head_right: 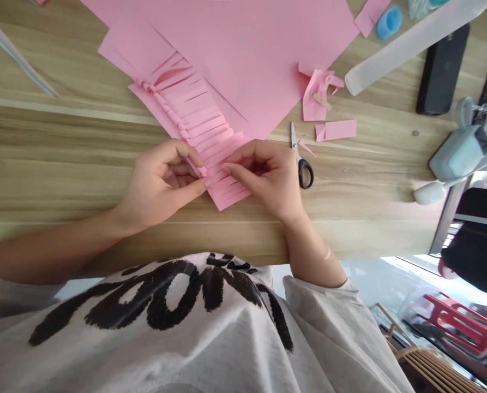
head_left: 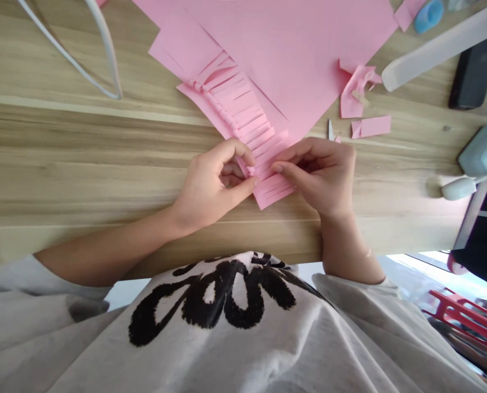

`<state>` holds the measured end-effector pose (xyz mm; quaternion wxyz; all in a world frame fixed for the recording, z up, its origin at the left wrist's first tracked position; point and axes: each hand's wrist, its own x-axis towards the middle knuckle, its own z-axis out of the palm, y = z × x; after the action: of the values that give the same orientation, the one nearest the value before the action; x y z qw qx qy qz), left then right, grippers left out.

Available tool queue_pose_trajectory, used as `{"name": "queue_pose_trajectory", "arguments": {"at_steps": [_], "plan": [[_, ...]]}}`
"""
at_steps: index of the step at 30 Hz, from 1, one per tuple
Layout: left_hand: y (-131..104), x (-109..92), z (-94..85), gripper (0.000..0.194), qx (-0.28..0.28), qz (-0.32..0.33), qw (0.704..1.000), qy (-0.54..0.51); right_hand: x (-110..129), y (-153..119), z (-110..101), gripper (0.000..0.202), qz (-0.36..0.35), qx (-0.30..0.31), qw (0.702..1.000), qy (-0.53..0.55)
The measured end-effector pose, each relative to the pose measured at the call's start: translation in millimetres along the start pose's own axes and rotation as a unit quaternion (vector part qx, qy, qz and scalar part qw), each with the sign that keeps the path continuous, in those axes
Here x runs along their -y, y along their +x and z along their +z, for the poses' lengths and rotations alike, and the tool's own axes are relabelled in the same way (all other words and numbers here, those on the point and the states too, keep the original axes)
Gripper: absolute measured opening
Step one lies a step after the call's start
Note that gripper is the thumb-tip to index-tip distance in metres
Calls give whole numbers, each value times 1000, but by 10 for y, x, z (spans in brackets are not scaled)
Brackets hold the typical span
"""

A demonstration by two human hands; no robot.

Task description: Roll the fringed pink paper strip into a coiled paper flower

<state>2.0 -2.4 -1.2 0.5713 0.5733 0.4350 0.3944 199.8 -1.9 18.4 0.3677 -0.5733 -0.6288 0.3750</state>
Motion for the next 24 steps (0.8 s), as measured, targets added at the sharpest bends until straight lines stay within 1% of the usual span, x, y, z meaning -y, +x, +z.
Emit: {"name": "queue_pose_trajectory", "arguments": {"at_steps": [5,9,13,19,24], "plan": [[1,0,-2,23,6,6,1000,-15,-3,-8,5,7,-36,-17,999,7],[0,0,0,23,5,13,1000,-15,2,-25,-6,12,-41,-15,999,13],[1,10,-2,24,6,19,1000,-22,42,-47,-14,16,-45,4,999,16],[4,16,-11,24,8,15,1000,-20,54,-55,-7,10,-60,32,997,23],[7,6,-5,23,4,15,1000,-26,34,-41,-16,11,-33,72,997,19]]}}
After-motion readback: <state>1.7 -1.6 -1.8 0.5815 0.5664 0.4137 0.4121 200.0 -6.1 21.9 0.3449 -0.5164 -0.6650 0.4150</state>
